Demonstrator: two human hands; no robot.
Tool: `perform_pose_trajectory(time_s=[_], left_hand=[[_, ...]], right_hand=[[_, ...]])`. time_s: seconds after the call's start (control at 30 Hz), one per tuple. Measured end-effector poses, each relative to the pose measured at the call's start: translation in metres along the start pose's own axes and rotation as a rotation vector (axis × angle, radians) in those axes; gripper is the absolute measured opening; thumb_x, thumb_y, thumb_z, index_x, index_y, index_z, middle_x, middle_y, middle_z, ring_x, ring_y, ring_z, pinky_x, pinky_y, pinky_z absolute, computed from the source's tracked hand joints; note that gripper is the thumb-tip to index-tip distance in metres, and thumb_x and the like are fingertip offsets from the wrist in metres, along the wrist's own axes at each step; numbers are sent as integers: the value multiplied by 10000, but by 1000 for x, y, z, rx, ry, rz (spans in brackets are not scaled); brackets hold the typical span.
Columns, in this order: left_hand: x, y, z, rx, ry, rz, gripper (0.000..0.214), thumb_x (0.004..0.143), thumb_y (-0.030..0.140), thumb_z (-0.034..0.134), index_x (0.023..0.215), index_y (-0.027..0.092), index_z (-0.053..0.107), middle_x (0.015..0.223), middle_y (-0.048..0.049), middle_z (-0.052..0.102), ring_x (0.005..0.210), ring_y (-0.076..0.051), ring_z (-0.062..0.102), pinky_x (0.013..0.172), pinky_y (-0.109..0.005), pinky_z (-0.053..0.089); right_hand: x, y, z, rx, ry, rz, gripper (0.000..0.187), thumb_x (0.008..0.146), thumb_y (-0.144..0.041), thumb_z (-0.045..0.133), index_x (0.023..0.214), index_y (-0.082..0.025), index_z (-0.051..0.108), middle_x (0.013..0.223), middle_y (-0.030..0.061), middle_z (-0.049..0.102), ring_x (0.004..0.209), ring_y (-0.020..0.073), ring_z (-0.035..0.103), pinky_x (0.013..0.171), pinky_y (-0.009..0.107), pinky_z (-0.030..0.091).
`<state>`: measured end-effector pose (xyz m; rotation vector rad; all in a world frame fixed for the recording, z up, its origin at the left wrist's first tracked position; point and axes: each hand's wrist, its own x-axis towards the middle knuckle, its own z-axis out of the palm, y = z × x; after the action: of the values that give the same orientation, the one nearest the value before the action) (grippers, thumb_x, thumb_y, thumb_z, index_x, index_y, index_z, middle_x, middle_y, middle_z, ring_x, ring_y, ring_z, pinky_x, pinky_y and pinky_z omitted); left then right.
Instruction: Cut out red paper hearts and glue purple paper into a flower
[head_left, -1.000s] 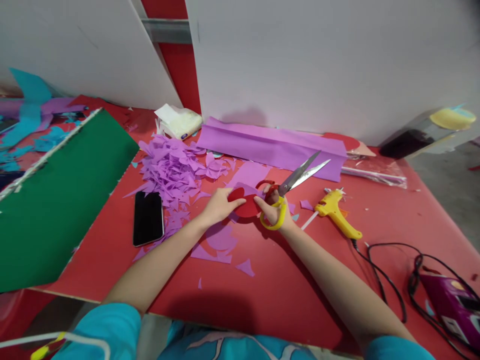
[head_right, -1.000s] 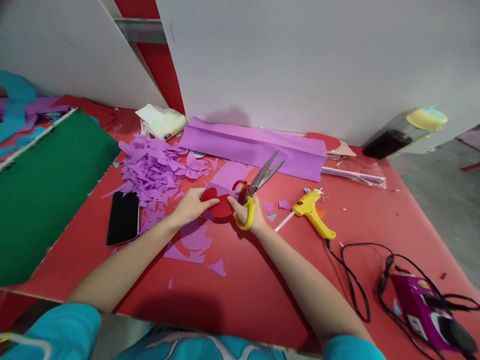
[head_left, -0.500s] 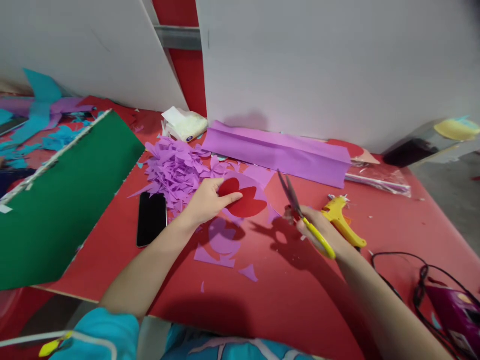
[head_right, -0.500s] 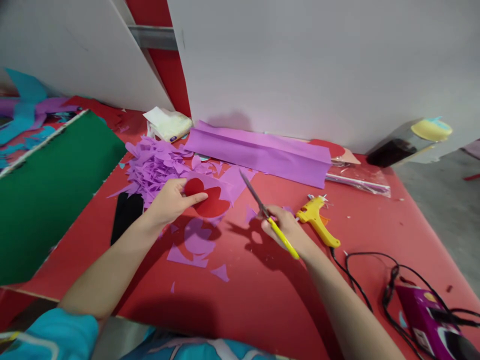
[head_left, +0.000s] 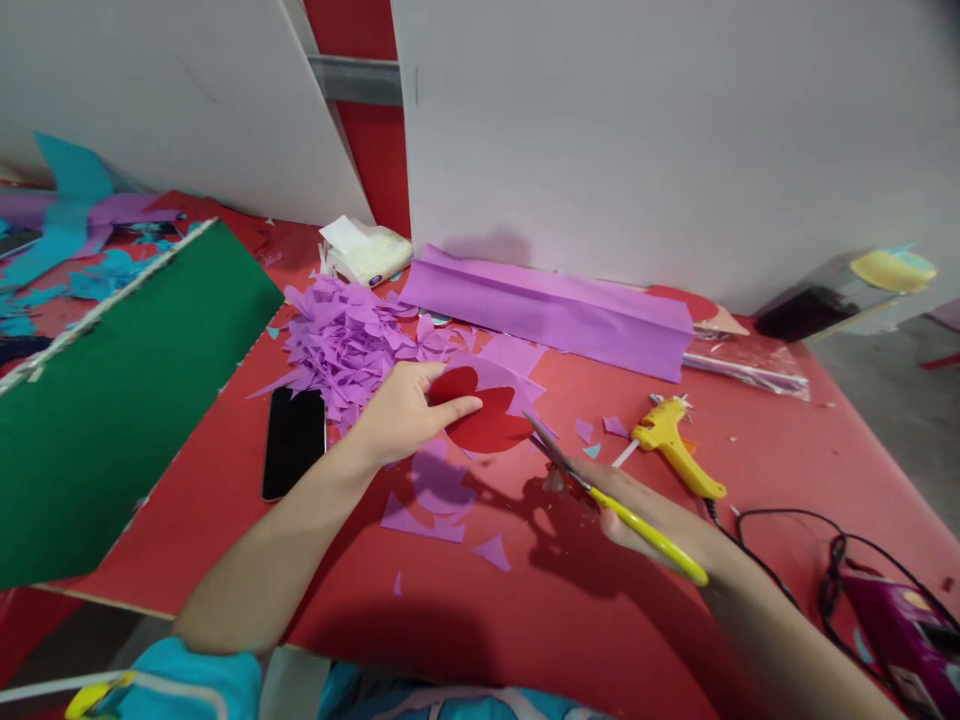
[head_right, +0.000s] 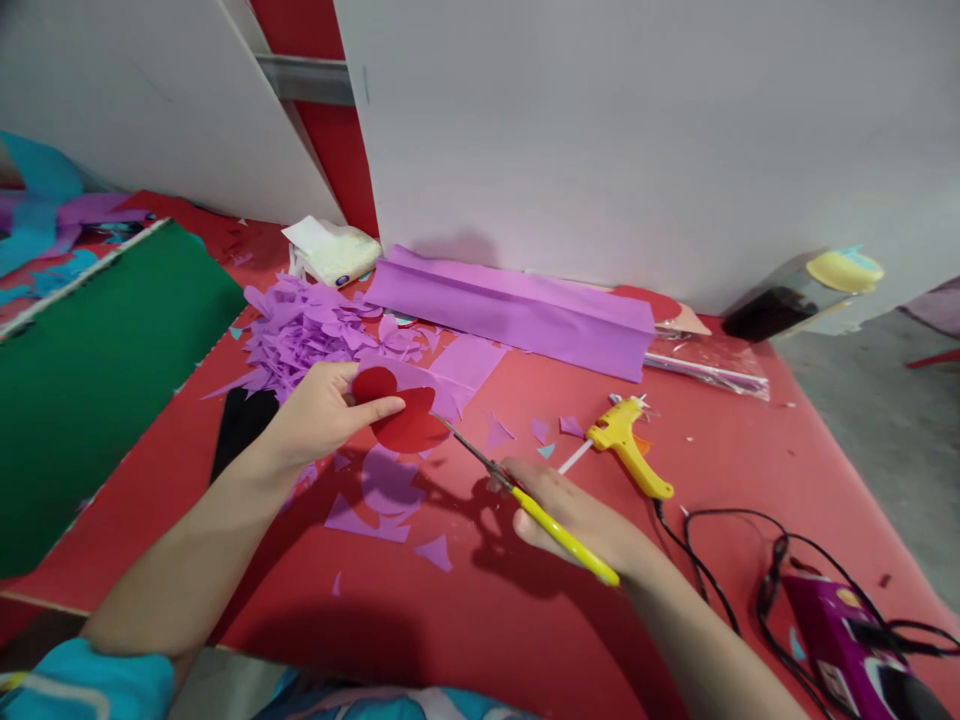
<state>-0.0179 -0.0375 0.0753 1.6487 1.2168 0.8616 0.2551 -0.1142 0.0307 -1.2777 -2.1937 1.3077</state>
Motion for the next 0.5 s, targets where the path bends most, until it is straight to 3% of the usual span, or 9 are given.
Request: perform_pose_trajectory(time_s=[0.2,0.5], left_hand=[[0,-5,-1,-22,-76,-38,230,658,340,679,606,145,569,569,2,594,527,-145,566,456,-234,450],[-2,-1,2,-66,-95,-47,229,654,333,678,619,136,567,597,1,606,553,-142,580,484,-233,465]], right_hand=[[6,-9,0,39,63,-42,458,803,-460,452,1217,-270,502,1054,115,625,914,304,594,790,446,478],[14,-13,0,25,109,-75,395,804,-489,463,1131,-293,564,1001,97,642,892,287,602,776,432,475]])
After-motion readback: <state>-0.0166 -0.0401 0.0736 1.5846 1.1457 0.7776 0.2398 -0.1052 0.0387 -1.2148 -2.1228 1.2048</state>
